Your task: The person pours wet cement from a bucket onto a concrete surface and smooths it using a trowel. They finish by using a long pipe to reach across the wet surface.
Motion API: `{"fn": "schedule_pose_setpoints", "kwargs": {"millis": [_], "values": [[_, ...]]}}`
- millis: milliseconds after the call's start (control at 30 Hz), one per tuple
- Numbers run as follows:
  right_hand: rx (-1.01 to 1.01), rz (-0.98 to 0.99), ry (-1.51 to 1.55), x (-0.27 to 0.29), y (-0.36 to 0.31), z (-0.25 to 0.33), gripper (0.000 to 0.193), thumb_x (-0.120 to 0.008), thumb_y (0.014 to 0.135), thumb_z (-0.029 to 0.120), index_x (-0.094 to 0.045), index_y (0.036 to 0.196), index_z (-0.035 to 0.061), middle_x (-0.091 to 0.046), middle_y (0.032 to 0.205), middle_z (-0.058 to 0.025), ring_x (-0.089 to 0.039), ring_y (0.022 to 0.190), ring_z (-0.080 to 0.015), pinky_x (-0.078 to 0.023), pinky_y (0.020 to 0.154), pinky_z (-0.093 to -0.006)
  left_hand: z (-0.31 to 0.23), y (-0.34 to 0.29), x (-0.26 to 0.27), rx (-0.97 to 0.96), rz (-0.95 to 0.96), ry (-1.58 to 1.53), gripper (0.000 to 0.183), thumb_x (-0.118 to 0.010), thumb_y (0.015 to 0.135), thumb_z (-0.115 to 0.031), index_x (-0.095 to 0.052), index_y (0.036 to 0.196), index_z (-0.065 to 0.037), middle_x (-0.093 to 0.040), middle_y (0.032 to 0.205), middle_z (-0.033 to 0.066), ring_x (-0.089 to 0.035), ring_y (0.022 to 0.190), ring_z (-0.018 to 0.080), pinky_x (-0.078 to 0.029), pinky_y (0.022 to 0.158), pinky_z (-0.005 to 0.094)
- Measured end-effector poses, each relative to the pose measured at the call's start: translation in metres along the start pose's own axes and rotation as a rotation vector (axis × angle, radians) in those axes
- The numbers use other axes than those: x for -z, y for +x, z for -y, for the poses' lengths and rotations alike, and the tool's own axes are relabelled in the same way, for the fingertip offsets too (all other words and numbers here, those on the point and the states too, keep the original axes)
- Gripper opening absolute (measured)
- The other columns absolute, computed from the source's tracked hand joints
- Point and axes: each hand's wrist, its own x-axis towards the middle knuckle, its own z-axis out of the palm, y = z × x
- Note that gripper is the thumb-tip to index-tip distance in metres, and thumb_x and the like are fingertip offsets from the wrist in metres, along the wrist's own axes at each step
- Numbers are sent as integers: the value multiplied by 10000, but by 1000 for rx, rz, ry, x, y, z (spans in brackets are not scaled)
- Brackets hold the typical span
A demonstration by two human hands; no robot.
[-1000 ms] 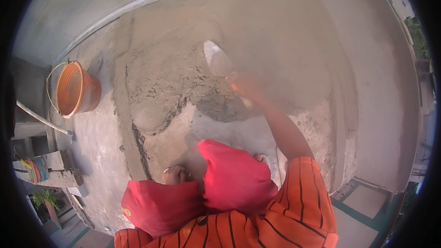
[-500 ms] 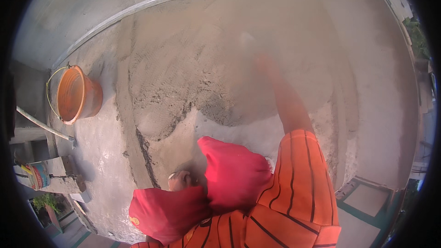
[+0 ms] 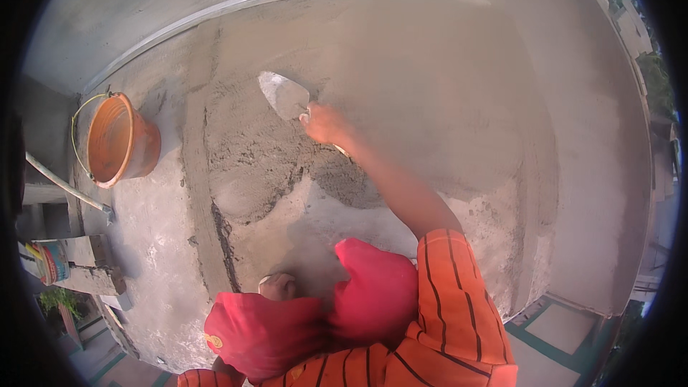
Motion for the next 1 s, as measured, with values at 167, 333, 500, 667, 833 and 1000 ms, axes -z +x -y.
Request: {"fn": "schedule_pose_setpoints", "kwargs": {"millis": [167, 333, 500, 667, 833, 1000], "values": [[-188, -68, -75, 48, 71, -25, 400, -504, 956, 295, -619, 1177, -18, -635, 1205, -232, -612, 1133, -377, -495, 961, -459, 2, -1, -4, 39, 4, 7, 79, -627, 746, -82, -665, 815, -85, -673, 785, 123, -654, 699, 319, -516, 649, 426], [-393, -119, -217, 76, 84, -168, 344, -529, 915, 232, -673, 1110, -12, -660, 1148, -240, -623, 1115, -381, -502, 941, -441, -3, -3, -3, 70, 20, 22, 81, -637, 729, -81, -667, 804, -87, -675, 776, 115, -657, 700, 316, -517, 651, 423], [-700, -186, -133, 70, 15, -361, 379, -505, 927, 261, -656, 1099, -43, -657, 1125, -264, -651, 1033, -402, -519, 872, -459, -4, 4, -7, -10, 61, 18, 97, -627, 746, -74, -670, 833, -67, -672, 782, 122, -656, 737, 307, -517, 656, 417], [-632, -108, 362, 54, -97, -320, 337, -476, 971, 307, -578, 1029, -9, -600, 894, -140, -605, 724, -290, -506, 644, -405, 0, 4, -5, -14, 59, 14, 86, -623, 746, -74, -676, 813, -60, -680, 794, 122, -657, 749, 307, -516, 677, 424], [-486, -9, 877, 28, -152, -213, 321, -480, 984, 376, -525, 943, 61, -501, 734, -23, -510, 544, -137, -459, 490, -313, 0, 6, -8, 9, 108, 64, 105, -626, 757, -89, -679, 846, -72, -686, 814, 122, -661, 754, 309, -519, 689, 423], [-59, -41, -70, -32, -143, -113, 403, -513, 968, 357, -560, 1162, 8, -686, 947, -225, -688, 869, -347, -530, 771, -480, 1, 7, -10, -2, 140, 81, 119, -623, 768, -111, -682, 870, -94, -690, 829, 119, -664, 751, 313, -521, 695, 420]]}}
